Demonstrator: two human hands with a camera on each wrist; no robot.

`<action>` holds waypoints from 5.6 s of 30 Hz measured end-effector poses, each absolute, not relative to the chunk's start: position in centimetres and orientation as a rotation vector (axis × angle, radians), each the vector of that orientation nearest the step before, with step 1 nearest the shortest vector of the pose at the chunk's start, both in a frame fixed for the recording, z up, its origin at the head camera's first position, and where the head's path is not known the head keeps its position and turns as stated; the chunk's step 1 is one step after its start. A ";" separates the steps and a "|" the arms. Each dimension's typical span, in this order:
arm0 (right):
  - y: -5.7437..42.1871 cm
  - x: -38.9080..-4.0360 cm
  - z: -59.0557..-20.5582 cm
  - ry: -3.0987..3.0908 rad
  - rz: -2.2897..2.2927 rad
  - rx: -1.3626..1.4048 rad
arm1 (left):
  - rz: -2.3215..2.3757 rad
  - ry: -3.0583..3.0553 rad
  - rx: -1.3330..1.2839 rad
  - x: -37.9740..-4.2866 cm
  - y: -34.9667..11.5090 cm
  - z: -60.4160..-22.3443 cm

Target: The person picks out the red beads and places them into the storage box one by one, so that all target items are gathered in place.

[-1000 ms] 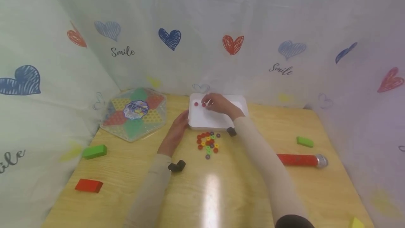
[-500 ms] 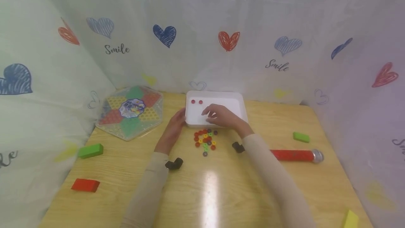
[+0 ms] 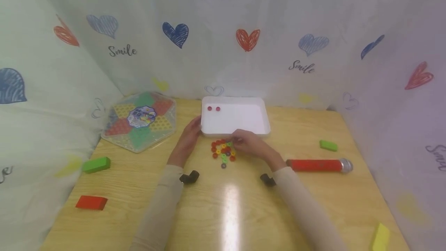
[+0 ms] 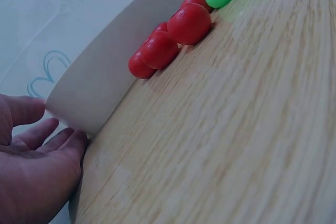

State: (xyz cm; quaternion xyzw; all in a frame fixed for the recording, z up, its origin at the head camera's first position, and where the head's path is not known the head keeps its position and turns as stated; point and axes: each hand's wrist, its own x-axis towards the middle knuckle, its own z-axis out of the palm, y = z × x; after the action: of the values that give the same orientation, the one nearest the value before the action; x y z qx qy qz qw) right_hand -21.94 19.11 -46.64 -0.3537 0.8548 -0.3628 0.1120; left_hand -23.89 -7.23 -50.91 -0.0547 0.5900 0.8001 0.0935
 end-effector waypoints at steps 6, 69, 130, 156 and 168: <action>19.4 -20.1 -47.2 2.534 -1.019 -1.043 | 2.386 1.752 -0.166 -24.1 -7.6 -50.8; 17.7 -17.1 -47.8 2.585 -0.854 -1.089 | 2.393 1.716 -0.164 -24.2 -7.2 -50.5; 17.3 -34.2 -42.1 2.691 -0.897 -0.614 | 2.405 1.713 -0.130 -23.5 -7.3 -50.3; 15.5 -37.0 -43.4 2.684 -0.744 -0.615 | 2.423 1.695 -0.079 -23.4 -6.6 -50.8; 14.6 -37.1 -44.8 2.634 -0.670 -0.604 | 2.427 1.764 -0.023 -23.0 -6.8 -50.7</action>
State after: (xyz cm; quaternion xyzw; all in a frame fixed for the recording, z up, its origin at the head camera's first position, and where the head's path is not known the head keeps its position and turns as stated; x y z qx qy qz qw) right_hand -37.11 14.55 -44.77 -0.2136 0.9309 -0.2369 0.1778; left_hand -23.04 -6.75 -50.73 -0.0078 0.5864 0.8069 0.0705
